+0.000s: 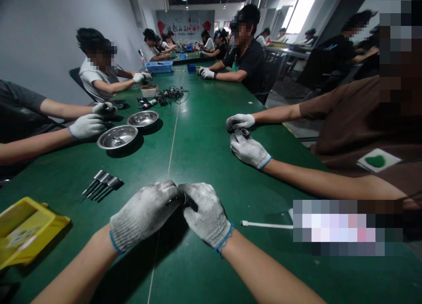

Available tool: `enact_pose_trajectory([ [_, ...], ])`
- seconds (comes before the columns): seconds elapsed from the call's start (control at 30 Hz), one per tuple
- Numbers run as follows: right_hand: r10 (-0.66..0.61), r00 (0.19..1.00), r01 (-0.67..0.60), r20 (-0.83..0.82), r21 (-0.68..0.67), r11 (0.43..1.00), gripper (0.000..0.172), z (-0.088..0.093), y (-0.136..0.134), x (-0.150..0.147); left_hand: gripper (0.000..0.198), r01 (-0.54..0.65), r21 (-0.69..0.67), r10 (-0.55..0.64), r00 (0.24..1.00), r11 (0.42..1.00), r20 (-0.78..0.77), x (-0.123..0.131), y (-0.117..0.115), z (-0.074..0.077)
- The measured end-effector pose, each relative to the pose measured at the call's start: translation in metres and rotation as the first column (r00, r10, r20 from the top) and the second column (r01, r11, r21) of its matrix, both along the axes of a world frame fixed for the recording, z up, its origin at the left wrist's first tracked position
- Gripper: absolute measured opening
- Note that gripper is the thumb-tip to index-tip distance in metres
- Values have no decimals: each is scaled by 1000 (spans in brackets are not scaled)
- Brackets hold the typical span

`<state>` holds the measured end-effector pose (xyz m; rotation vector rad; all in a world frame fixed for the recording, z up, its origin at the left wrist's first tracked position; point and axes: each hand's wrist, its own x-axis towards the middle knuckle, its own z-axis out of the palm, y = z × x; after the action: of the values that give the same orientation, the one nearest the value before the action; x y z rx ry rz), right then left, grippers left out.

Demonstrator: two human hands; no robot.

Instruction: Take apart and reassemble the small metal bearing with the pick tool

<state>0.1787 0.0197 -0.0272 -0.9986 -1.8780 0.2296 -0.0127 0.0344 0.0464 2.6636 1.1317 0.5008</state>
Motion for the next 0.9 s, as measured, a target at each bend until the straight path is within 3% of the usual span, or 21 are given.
enact_pose_trajectory([
  [0.07, -12, 1000, 12, -18, 1, 1000, 48, -1, 0, -1, 17, -27, -38, 29, 998, 999, 55, 0, 0, -2],
  [0.17, -88, 993, 88, -79, -3, 996, 33, -5, -1, -3, 18, -120, -181, 172, 936, 976, 308, 5, -1, -7],
  [0.27, -169, 973, 167, -160, -24, 986, 15, -6, -2, -4, 17, -224, -420, 446, 697, 879, 562, 13, -2, -21],
  [0.33, -163, 969, 157, -185, -48, 986, 8, -5, -2, -4, 19, -160, -590, 567, 552, 791, 611, 17, -2, -33],
  [0.43, -91, 981, 77, -173, -87, 993, 12, -1, -2, -2, 28, 12, -745, 663, 447, 667, 601, 17, -3, -47],
  [0.53, -1, 989, -11, -147, -78, 997, 17, 3, -3, -2, 33, 108, -784, 683, 429, 612, 592, 13, -4, -52],
  [0.9, 29, 994, -31, -105, -19, 999, 10, 2, -2, -1, 35, 119, -776, 647, 483, 620, 591, 13, -4, -48],
])
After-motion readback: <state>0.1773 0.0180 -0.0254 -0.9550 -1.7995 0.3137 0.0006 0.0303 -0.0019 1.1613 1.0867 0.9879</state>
